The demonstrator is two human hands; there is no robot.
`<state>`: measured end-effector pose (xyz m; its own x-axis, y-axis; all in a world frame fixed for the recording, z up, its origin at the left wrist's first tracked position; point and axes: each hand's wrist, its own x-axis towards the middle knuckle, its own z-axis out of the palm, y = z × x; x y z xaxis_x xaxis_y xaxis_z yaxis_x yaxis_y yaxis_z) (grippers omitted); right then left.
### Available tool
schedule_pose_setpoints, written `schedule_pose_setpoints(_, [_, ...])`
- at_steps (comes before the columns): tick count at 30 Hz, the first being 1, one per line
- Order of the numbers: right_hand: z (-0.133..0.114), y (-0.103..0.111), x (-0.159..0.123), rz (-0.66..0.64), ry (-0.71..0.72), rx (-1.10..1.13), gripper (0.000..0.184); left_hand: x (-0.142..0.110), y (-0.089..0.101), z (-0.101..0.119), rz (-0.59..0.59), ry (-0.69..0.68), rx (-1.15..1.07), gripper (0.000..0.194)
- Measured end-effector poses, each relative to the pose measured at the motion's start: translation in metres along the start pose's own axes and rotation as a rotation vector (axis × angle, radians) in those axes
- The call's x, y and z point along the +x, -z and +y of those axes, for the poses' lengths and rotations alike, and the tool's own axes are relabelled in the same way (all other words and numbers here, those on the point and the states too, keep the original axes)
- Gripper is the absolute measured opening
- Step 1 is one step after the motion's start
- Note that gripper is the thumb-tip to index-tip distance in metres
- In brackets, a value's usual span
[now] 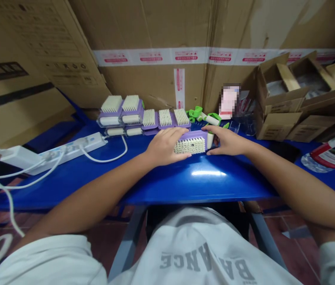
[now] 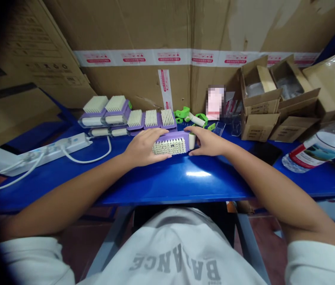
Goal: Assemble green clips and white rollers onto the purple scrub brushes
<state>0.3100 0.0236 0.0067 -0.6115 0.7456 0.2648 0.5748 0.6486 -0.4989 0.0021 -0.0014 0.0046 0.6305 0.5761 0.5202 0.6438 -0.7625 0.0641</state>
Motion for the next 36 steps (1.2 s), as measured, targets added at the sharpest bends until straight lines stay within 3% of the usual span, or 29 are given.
schedule_pose_setpoints(5, [0.001,0.001,0.001,-0.019,-0.1,0.372,0.052,0.0,0.0,-0.001,-0.093,-0.008,0.016,0.081])
schedule_pose_setpoints(7, [0.0,0.002,0.002,-0.024,-0.139,0.469,0.045,0.0,-0.001,-0.002,-0.11,0.002,-0.002,0.084])
schedule_pose_setpoints(16, [-0.011,0.007,0.002,0.0,-0.183,0.499,0.048,-0.001,-0.002,-0.009,-0.165,-0.044,-0.077,0.083])
schedule_pose_setpoints(25, [-0.013,0.007,0.001,-0.011,-0.141,0.448,0.047,-0.002,-0.003,-0.011,-0.139,-0.085,-0.085,0.079])
schedule_pose_setpoints(32, [-0.013,0.007,0.001,-0.026,-0.146,0.487,0.053,0.0,0.003,-0.004,-0.149,-0.047,-0.079,0.082])
schedule_pose_setpoints(36, [-0.015,0.007,-0.001,-0.052,-0.121,0.46,0.069,0.001,0.006,0.001,-0.154,-0.002,-0.06,0.076])
